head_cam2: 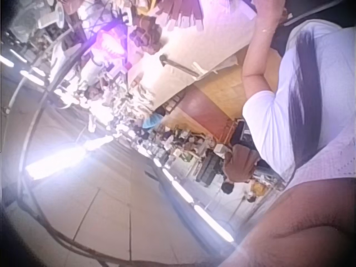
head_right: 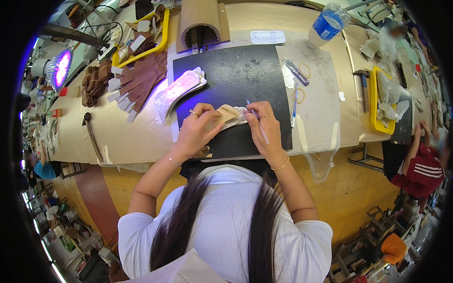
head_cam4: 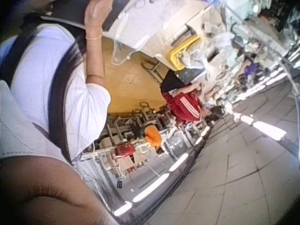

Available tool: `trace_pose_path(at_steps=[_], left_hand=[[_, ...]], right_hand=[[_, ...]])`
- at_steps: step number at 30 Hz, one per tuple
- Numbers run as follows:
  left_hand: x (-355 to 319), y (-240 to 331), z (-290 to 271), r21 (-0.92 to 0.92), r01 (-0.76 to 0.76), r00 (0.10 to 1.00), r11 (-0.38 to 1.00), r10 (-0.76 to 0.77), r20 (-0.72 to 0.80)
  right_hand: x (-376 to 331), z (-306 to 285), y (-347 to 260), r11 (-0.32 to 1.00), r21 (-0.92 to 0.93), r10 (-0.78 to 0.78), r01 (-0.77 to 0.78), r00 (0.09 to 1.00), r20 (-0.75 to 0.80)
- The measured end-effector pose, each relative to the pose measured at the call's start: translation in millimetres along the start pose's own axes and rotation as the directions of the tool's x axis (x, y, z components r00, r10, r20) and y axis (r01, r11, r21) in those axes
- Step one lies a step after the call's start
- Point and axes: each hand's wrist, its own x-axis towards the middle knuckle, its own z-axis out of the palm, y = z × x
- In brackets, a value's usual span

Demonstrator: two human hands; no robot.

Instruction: The person aligns a stack of light-colored fabric pieces on a workbench and uses a pencil to mark each piece individually. The marked pieces are then placed into a plastic bag.

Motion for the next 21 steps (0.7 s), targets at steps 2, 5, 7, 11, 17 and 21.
trace_pose_path(at_steps=[2,5,7,11,17,21], left_hand=[[-2.4,-5.0,0.1,-0.005,0.009,1.0,1.0,-0.009,0.0],[-4.1,-8.3,-4.3,-0.005,0.015,1.0,1.0,-0.015,-0.007],[-4.2,-9.0,-14.2,0.004,0.017,0.999,1.0,-0.017,-0.031],[3.0,-8.3,-65.6,0.042,0.074,0.99,0.996,-0.068,-0.12],[26.7,-52.8,-95.8,0.202,0.036,0.961,0.979,0.022,-0.276],[33.4,-75.8,-91.6,0.282,0.112,0.977,0.953,-0.054,-0.205]], right_hand=[[0.3,-0.1,2.6,0.999,0.014,-0.032,0.032,0.999,-0.015],[1.2,0.5,3.3,0.999,0.008,-0.043,0.043,0.999,-0.027],[1.4,1.8,3.4,0.999,0.016,-0.039,0.04,0.998,-0.053],[0.7,5.9,2.9,0.998,0.027,-0.054,0.057,0.993,-0.104],[3.3,3.2,-2.7,0.995,-0.049,-0.09,0.086,0.993,-0.077],[2.5,0.7,-5.4,0.991,-0.059,-0.126,0.121,0.989,-0.082]])
